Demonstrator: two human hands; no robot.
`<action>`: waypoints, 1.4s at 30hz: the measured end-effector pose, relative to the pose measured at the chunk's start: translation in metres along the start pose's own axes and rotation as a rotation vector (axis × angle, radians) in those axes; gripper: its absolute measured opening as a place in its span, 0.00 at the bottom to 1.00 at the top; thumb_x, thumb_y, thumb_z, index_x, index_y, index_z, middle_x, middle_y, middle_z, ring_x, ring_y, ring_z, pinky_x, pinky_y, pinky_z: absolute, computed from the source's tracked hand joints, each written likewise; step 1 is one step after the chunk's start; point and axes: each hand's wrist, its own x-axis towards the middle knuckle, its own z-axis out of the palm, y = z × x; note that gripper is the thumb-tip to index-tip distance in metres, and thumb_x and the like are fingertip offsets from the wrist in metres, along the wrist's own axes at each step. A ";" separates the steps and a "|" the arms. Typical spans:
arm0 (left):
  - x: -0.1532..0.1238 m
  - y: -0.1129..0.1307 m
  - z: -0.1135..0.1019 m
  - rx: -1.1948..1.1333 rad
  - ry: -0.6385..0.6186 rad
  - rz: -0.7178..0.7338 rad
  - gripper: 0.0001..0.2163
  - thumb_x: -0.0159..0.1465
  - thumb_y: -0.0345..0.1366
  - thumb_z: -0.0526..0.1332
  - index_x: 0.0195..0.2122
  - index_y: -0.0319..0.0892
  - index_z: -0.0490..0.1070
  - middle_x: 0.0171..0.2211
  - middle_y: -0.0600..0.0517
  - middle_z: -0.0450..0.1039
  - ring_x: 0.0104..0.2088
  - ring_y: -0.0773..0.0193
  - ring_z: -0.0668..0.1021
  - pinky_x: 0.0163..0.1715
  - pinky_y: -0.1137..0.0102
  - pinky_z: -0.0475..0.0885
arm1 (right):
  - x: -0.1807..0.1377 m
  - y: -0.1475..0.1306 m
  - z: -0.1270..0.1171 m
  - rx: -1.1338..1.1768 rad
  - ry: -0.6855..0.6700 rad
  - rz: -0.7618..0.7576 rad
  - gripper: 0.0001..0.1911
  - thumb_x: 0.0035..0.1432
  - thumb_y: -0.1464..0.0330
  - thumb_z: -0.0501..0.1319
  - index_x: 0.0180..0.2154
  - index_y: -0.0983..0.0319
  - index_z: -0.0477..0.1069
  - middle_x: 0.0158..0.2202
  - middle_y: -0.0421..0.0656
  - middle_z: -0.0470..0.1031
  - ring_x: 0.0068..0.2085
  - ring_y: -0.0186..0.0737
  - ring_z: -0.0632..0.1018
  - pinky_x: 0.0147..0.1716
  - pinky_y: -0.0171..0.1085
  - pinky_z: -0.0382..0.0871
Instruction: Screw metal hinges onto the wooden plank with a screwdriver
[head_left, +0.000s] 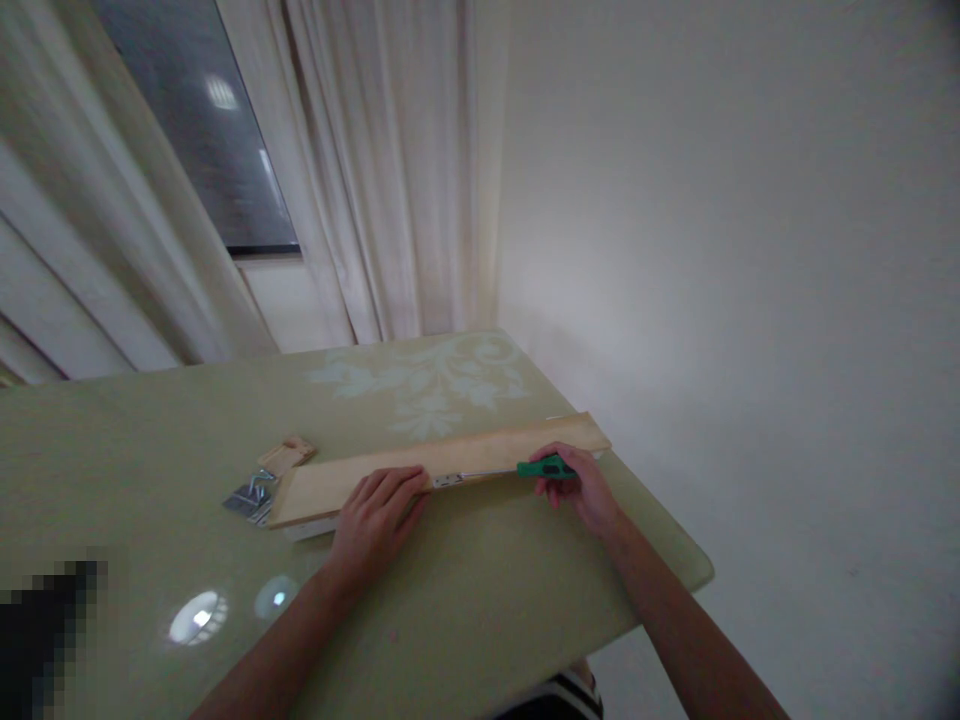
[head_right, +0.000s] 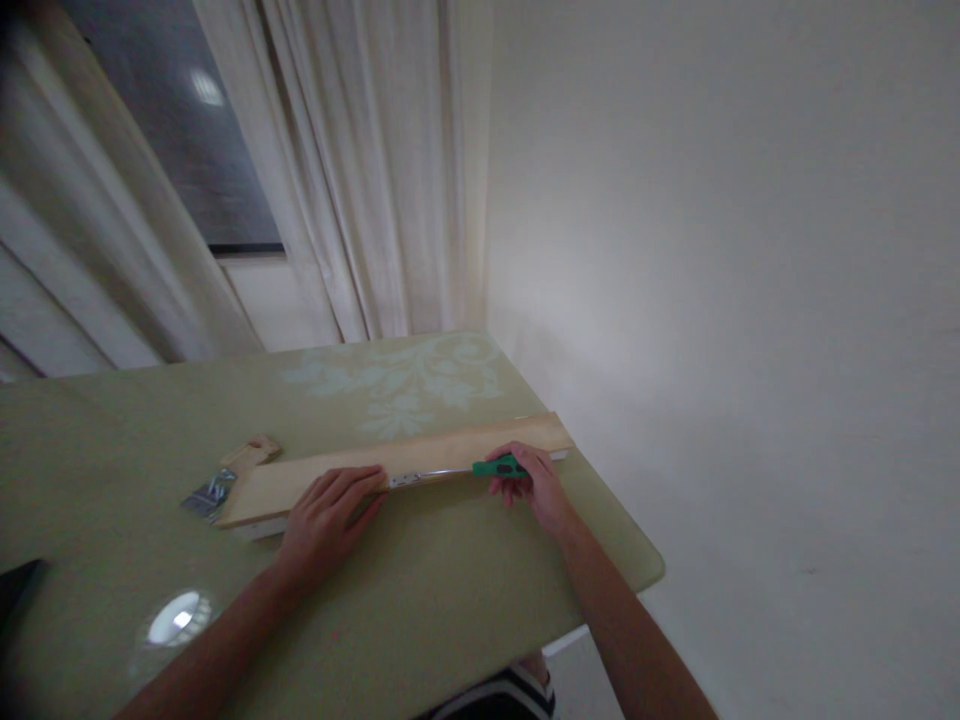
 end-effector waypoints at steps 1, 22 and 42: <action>0.000 0.000 0.000 -0.001 -0.002 -0.002 0.09 0.73 0.37 0.63 0.52 0.46 0.75 0.51 0.49 0.81 0.48 0.55 0.79 0.50 0.60 0.74 | 0.001 0.000 0.000 -0.004 0.010 -0.003 0.25 0.62 0.48 0.61 0.38 0.63 0.80 0.23 0.46 0.81 0.17 0.33 0.74 0.15 0.28 0.64; 0.001 0.001 -0.003 -0.021 -0.010 -0.019 0.09 0.73 0.37 0.62 0.52 0.47 0.77 0.50 0.48 0.81 0.48 0.56 0.81 0.51 0.60 0.75 | -0.002 -0.004 0.001 0.016 0.028 0.035 0.25 0.61 0.47 0.61 0.38 0.63 0.80 0.24 0.47 0.82 0.18 0.35 0.74 0.17 0.31 0.64; 0.002 0.002 -0.004 -0.024 -0.015 -0.017 0.10 0.73 0.37 0.62 0.53 0.47 0.75 0.51 0.48 0.81 0.49 0.55 0.80 0.51 0.59 0.75 | -0.003 -0.003 -0.003 -0.032 0.028 0.036 0.26 0.62 0.48 0.61 0.34 0.65 0.81 0.18 0.46 0.78 0.14 0.34 0.71 0.13 0.30 0.60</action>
